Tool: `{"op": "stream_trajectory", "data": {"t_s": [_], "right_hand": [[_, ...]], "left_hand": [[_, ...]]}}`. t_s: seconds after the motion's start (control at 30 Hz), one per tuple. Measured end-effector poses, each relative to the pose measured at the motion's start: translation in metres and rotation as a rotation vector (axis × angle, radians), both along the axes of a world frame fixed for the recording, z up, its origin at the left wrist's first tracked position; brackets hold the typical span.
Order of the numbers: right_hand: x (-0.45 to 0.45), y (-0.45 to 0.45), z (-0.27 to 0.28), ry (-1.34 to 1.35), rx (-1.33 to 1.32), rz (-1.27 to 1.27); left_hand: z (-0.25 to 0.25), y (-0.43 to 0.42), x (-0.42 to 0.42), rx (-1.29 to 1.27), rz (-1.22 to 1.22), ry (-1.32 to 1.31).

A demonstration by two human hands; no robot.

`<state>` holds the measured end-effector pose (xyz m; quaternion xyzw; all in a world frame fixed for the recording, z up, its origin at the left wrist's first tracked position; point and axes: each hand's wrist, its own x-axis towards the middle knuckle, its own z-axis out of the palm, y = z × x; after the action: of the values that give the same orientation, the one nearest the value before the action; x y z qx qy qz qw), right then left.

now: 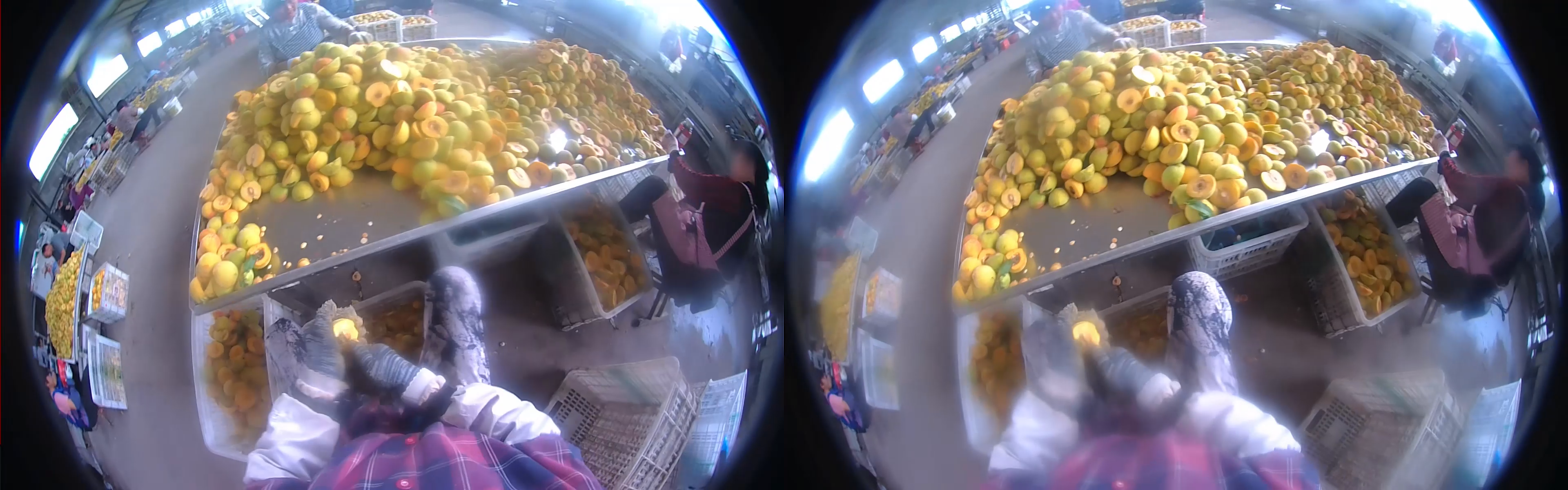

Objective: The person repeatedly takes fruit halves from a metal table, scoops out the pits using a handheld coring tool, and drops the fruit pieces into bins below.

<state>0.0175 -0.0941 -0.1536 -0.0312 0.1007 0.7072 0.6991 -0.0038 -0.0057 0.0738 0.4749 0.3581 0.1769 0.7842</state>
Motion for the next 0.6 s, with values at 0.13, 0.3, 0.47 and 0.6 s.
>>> {"op": "stream_trajectory", "data": {"t_s": [0.13, 0.3, 0.47, 0.6], "right_hand": [[0.021, -0.033, 0.171, -0.785, -0.302, -0.098], [0.043, -0.04, 0.139, -0.838, 0.167, -0.076], [0.037, -0.038, 0.113, -1.808, 0.125, -0.349], [0.009, -0.05, 0.21, -0.444, 0.092, -0.186]], "left_hand": [[0.004, 0.031, 0.006, -0.037, -0.274, 0.008], [0.101, -0.014, 0.004, 1.05, -0.531, -0.087], [0.033, 0.023, 0.022, 0.329, -0.616, -0.033], [0.047, -0.011, -0.006, 0.239, -0.278, -0.207]]}}
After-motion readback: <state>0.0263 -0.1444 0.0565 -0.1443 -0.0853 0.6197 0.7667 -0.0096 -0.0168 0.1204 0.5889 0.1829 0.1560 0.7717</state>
